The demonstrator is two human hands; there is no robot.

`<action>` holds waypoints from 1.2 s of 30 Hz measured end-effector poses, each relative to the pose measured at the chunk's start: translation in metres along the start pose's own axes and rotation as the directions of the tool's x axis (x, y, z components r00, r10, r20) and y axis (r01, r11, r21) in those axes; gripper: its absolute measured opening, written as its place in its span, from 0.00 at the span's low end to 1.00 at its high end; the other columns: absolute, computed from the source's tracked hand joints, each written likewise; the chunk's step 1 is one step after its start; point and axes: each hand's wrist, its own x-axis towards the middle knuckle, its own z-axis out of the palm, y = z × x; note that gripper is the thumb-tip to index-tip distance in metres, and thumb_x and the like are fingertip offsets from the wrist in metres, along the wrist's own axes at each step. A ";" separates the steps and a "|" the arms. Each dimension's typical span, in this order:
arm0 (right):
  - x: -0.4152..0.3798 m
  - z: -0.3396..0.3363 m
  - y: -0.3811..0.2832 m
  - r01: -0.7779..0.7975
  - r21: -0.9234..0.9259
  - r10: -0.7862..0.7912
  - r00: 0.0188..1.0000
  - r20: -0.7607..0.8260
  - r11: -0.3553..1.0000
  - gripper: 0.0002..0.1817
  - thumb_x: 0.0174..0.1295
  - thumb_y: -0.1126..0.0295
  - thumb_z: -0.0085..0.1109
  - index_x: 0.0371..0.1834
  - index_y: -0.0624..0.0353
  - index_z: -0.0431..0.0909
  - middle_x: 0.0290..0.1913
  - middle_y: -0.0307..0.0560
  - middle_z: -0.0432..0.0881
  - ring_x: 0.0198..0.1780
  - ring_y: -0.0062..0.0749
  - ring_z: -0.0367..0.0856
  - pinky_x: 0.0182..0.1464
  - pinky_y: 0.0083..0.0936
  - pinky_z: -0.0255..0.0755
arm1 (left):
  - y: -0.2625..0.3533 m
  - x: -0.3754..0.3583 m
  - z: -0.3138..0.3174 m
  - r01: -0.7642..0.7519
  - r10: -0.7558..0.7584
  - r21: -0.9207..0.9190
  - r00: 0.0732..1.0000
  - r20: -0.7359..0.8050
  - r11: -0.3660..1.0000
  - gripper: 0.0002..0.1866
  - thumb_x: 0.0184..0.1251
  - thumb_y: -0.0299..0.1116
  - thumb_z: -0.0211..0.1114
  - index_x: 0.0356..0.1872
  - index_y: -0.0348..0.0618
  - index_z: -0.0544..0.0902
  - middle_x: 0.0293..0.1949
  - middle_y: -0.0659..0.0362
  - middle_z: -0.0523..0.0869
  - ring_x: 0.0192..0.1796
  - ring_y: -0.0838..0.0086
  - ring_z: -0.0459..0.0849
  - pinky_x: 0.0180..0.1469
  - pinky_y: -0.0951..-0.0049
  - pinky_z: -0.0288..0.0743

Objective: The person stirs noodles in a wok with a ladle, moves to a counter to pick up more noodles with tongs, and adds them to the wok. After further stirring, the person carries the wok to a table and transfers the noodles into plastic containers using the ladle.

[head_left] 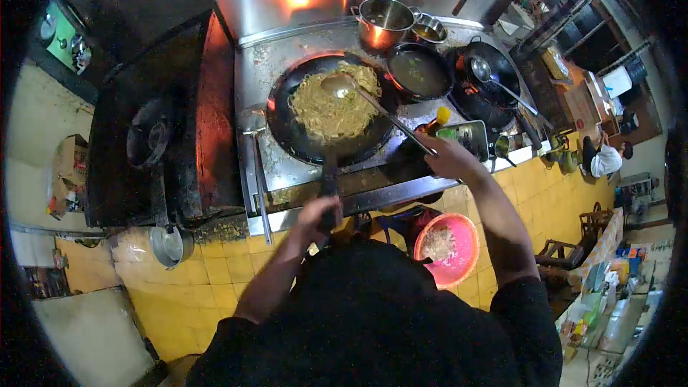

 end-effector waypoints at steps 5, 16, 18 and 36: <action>-0.086 -0.085 -0.059 0.060 -0.068 -0.047 0.984 0.170 0.996 0.32 0.55 0.73 0.55 0.68 0.50 0.66 0.37 0.63 0.82 0.39 0.57 0.81 0.41 0.42 0.74 | -0.015 -0.011 0.010 -0.139 0.134 -0.011 0.924 0.359 0.990 0.11 0.64 0.30 0.59 0.44 0.39 0.73 0.24 0.59 0.78 0.26 0.72 0.79 0.31 0.72 0.74; -0.089 -0.039 -0.068 0.016 -0.223 0.033 0.976 0.217 0.975 0.36 0.54 0.76 0.52 0.72 0.52 0.60 0.33 0.64 0.82 0.37 0.58 0.81 0.40 0.47 0.73 | -0.039 -0.027 -0.004 -0.182 0.178 0.195 0.983 0.039 0.964 0.18 0.59 0.29 0.63 0.50 0.38 0.72 0.22 0.57 0.79 0.19 0.72 0.78 0.24 0.70 0.76; -0.091 -0.053 -0.059 0.100 -0.184 -0.065 0.979 0.191 0.978 0.36 0.54 0.76 0.52 0.71 0.52 0.61 0.35 0.64 0.82 0.38 0.58 0.81 0.41 0.48 0.73 | -0.001 -0.041 0.030 -0.105 0.103 0.048 0.993 0.060 0.993 0.16 0.59 0.28 0.62 0.48 0.38 0.73 0.23 0.57 0.78 0.21 0.72 0.78 0.26 0.69 0.75; 0.011 0.044 -0.012 -0.130 -0.004 0.129 0.988 -0.084 0.992 0.22 0.61 0.70 0.52 0.60 0.56 0.66 0.30 0.62 0.80 0.31 0.57 0.81 0.31 0.48 0.71 | 0.028 0.060 0.024 -0.063 0.087 -0.193 0.989 0.121 0.979 0.07 0.59 0.25 0.60 0.38 0.45 0.74 0.25 0.63 0.75 0.25 0.78 0.75 0.28 0.74 0.72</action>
